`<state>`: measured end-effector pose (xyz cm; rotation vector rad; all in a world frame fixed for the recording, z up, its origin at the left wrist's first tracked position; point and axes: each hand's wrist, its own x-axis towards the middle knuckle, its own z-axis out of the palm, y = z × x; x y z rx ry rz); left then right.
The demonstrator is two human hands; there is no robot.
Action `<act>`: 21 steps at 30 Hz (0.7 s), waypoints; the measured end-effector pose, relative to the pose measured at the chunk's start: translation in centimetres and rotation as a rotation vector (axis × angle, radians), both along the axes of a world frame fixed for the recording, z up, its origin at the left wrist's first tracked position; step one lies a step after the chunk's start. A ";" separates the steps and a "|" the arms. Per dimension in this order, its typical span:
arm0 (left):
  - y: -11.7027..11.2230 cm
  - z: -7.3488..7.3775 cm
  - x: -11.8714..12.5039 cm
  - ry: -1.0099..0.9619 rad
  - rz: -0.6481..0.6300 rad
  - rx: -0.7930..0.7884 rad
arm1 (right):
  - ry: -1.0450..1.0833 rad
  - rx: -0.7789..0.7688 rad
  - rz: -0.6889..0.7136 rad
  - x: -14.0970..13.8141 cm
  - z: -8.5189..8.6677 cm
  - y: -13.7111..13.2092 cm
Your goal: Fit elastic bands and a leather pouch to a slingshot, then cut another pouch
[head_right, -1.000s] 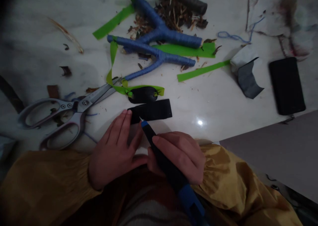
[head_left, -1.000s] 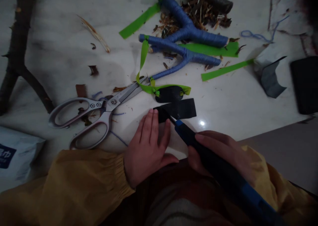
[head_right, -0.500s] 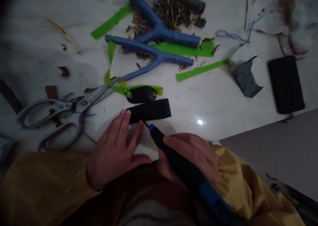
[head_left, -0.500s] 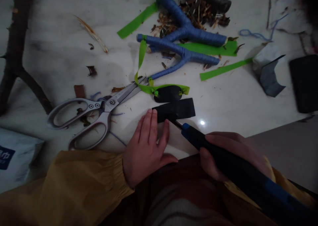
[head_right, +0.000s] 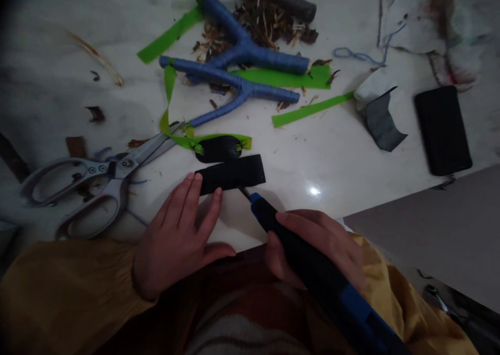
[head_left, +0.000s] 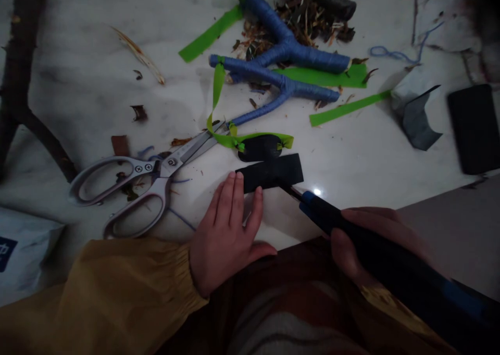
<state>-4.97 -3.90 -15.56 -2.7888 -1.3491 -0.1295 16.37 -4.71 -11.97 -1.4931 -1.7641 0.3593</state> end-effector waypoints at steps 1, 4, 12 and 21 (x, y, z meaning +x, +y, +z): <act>0.0 0.0 0.0 -0.002 0.001 0.003 | -0.013 -0.009 0.012 0.2 0.1 -0.1; -0.1 -0.2 0.0 -0.005 0.003 0.015 | -0.062 -0.028 -0.008 0.8 0.1 -0.4; 0.0 0.1 0.2 -0.003 -0.003 0.004 | -0.060 -0.035 -0.007 1.6 0.4 0.1; 0.0 0.1 0.2 -0.011 0.001 0.014 | -0.140 0.169 0.254 -0.8 -0.6 2.7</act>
